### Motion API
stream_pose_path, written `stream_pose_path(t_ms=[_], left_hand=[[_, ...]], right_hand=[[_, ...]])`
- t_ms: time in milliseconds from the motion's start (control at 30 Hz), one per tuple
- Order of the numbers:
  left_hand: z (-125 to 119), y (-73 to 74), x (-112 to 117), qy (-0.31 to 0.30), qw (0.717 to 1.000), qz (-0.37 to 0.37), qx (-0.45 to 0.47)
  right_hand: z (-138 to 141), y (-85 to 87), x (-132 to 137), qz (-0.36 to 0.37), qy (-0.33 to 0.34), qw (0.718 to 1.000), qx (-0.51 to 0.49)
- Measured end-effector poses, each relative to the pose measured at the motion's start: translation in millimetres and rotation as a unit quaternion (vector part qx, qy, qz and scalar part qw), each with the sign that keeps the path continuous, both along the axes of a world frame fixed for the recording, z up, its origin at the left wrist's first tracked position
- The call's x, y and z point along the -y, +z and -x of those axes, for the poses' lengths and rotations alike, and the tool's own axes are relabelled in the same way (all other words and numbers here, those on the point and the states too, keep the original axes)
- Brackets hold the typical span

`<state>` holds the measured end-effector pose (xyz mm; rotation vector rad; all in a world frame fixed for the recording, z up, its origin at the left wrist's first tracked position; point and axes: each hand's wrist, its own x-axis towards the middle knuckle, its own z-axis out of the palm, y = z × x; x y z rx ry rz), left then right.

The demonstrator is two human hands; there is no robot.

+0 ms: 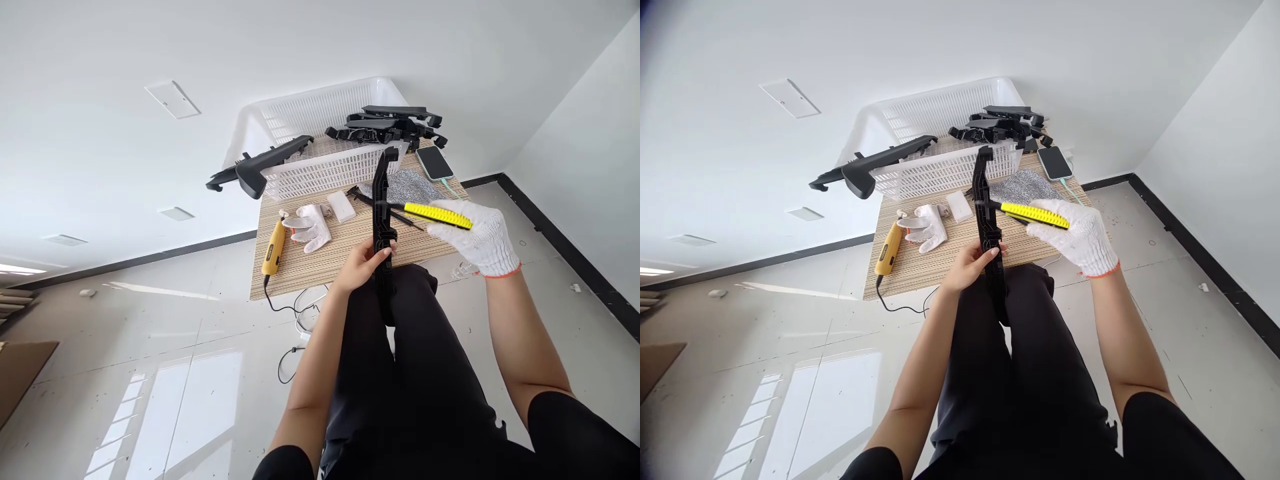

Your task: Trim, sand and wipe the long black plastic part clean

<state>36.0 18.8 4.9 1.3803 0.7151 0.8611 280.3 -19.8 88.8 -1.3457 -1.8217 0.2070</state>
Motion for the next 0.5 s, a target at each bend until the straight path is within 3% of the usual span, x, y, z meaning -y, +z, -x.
stream_pose_path(t_ms=[67, 167, 300, 400, 500], left_hand=[[-0.8, 0.0, 1.2, 0.003, 1.000, 0.003, -0.007], [-0.9, -0.4, 2.6, 0.013, 1.000, -0.004, -0.013], [-0.3, -3.0, 3.8, 0.021, 0.999, -0.024, -0.015], [0.8, -3.9, 5.4, 0.020, 0.999, -0.024, -0.022], [0.4, 0.3, 4.2, 0.010, 0.999, -0.045, -0.020]], right_hand=[[-0.4, -0.1, 0.3, 0.026, 0.025, 0.999, 0.021], [-2.0, -0.9, 1.3, 0.006, -0.008, 1.000, 0.012], [-3.9, 1.3, 3.8, 0.065, 0.009, 0.998, 0.019], [-2.4, 4.8, 5.5, 0.037, -0.028, 0.999, -0.001], [-1.3, 5.3, 6.4, 0.071, -0.008, 0.997, 0.011]])
